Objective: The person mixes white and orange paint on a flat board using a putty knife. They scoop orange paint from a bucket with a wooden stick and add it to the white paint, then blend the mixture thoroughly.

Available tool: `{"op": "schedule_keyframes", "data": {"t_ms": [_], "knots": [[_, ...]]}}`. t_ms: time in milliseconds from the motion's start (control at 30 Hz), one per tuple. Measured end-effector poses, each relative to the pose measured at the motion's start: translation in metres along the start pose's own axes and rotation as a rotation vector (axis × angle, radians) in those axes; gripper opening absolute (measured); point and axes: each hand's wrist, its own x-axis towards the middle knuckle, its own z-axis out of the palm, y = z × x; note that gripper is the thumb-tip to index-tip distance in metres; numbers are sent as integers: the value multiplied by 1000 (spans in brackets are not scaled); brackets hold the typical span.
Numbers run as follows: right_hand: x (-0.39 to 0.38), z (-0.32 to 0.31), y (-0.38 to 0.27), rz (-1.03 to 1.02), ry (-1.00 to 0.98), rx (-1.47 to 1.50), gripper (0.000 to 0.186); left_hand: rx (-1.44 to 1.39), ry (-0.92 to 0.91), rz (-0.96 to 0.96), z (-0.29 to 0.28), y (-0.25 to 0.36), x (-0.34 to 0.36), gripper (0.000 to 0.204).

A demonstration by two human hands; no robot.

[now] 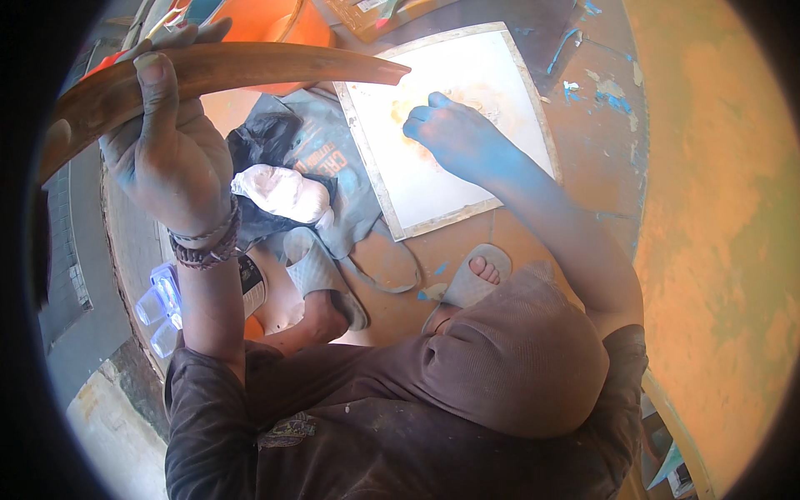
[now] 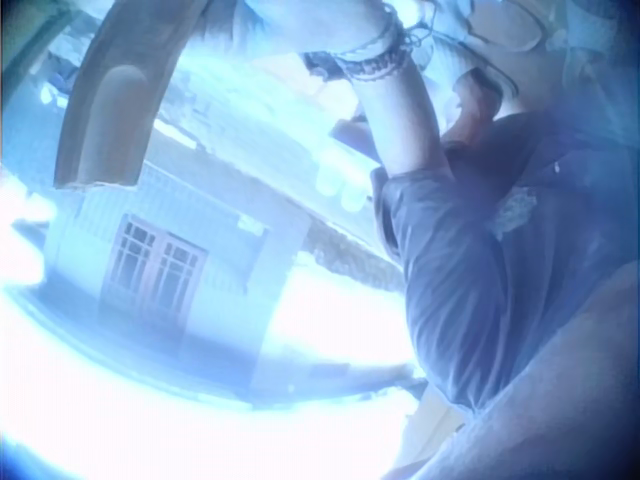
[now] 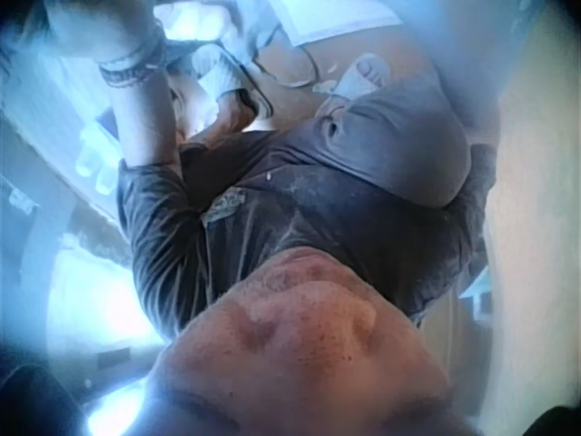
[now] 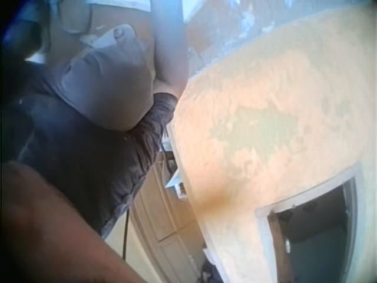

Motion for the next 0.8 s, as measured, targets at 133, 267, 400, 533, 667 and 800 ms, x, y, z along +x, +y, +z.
{"op": "schedule_keyframes", "data": {"t_ms": [133, 267, 400, 533, 667, 800], "knots": [[-10, 0, -13, -67, -167, -161, 24, 24, -38, 41, -10, -3, 2, 16], [-54, 4, -7, -108, -139, -92, 24, -190, 165, -285, -17, -9, 21, 17], [-55, -10, -5, -129, -36, -76, 26, -34, 125, -51, 14, 4, 1, 15], [-16, 6, -6, -136, 74, -21, 25, -36, 77, 36, 22, 9, -1, 15], [5, 12, -7, -161, -53, -29, 23, -54, 70, -51, 23, 25, 3, 16], [-25, 15, -13, -205, -146, -44, 21, 12, 74, 54, 10, 9, 3, 16]]}}
